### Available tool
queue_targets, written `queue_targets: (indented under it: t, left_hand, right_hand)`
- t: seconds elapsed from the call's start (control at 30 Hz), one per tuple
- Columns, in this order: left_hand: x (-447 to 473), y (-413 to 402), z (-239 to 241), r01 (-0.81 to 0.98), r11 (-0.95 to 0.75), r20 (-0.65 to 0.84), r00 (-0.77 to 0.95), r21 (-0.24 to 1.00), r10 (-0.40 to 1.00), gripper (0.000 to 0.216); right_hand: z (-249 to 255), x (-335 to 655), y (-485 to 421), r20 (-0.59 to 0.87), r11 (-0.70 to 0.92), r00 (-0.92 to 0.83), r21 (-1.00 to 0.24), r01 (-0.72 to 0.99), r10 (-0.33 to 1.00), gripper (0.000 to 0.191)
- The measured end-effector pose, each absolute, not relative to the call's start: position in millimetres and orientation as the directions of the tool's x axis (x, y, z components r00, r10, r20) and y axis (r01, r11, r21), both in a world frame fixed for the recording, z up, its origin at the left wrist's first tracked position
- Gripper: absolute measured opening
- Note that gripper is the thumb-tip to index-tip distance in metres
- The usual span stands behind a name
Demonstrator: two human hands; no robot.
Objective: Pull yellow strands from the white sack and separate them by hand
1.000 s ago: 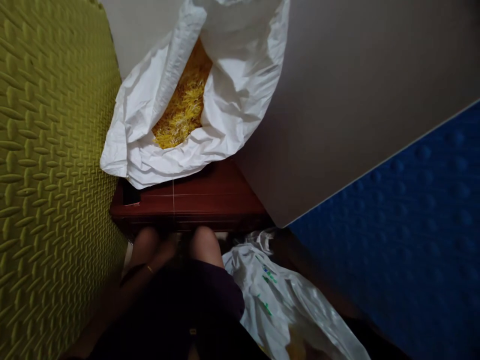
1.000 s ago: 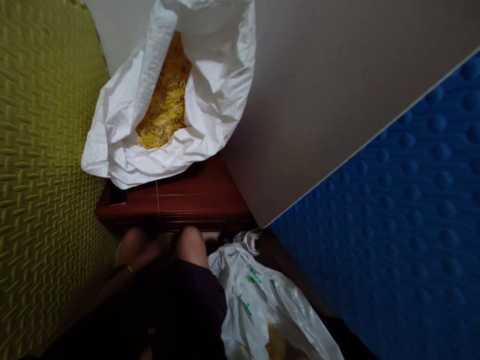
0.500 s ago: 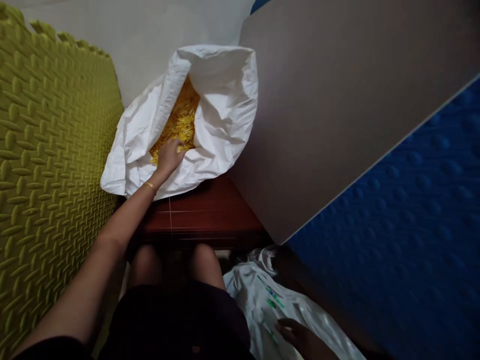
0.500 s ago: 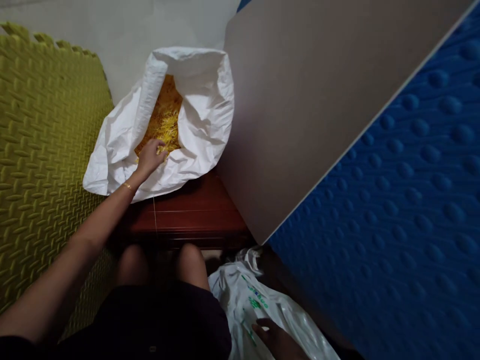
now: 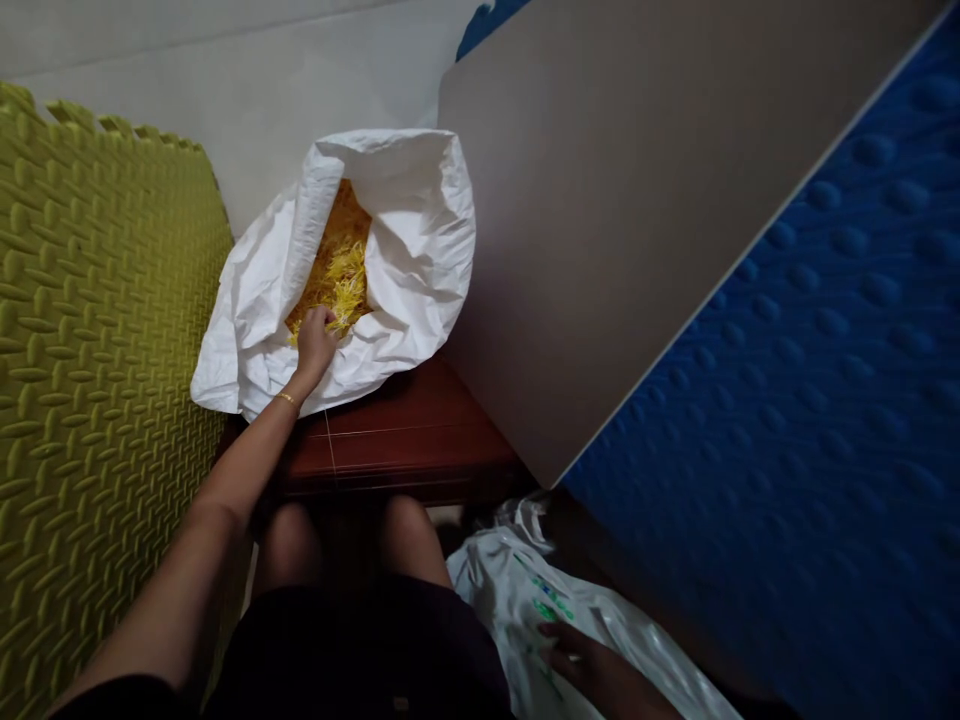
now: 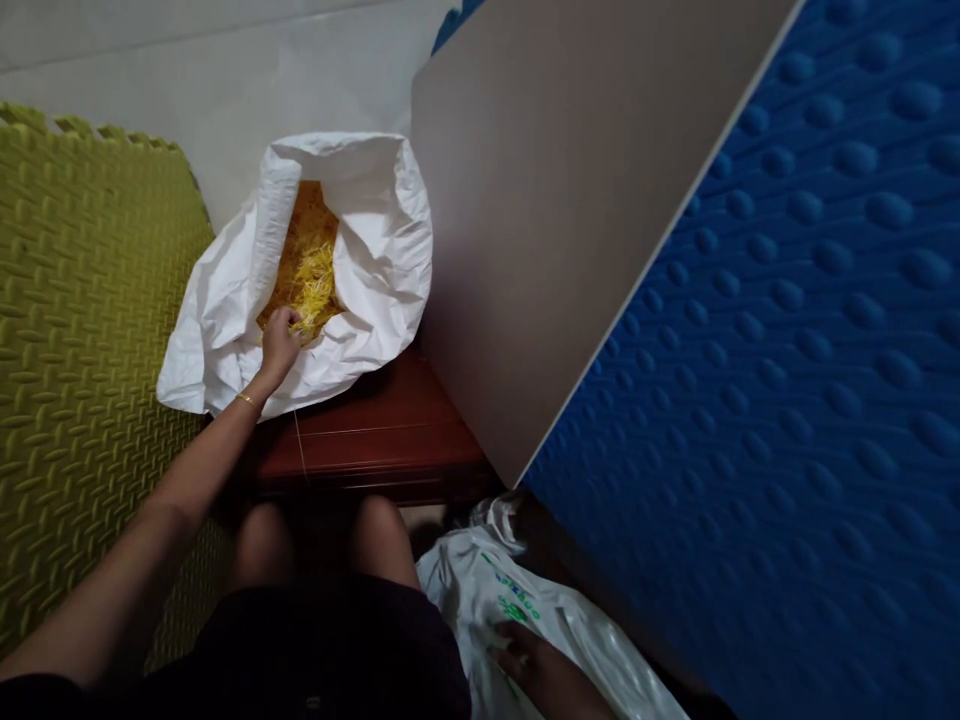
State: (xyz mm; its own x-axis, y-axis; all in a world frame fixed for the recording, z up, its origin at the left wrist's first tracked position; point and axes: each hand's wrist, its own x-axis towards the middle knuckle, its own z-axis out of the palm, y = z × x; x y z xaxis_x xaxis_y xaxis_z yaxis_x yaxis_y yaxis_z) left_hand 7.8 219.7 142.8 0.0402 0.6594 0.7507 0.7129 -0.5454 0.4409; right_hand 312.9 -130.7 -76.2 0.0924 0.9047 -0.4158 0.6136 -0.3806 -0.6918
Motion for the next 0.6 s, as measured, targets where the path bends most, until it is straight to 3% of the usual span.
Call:
queue_targets:
  t: [0.1,0.2,0.27,0.37,0.43,0.6]
  left_hand:
    - [1,189,145,0.635,-0.569,0.739,-0.004,0.522,0.674,0.016]
    - [0,160,130,0.537,-0.557,0.69,-0.067,0.634,0.721,0.013]
    - [2,147,113,0.476,-0.528,0.642,-0.108,0.704,0.759,0.01]
    - [3,135,84,0.376,-0.454,0.551,-0.209,0.808,0.808,0.01]
    - [4,129,65,0.252,-0.398,0.457,-0.255,0.882,0.852,0.013]
    - [8,106,29,-0.166,-0.2,0.173,-0.163,0.966,0.971,0.025]
  right_hand:
    - [-50,295,-87,-0.273,-0.195,-0.053,-0.798,0.569,0.961,0.036]
    - [-2,261,-47,-0.053,-0.002,-0.098,-0.887,0.462,0.994,0.034]
    - [30,235,-15,0.12,0.142,-0.084,-0.926,0.349,0.989,0.033]
    - [63,197,40,0.355,0.329,0.081,-0.915,0.233,0.931,0.033]
    - [72,173,75,0.382,0.365,0.114,-0.92,0.144,0.917,0.038]
    - [63,119,121,0.166,0.179,0.093,-0.971,-0.158,0.982,0.049]
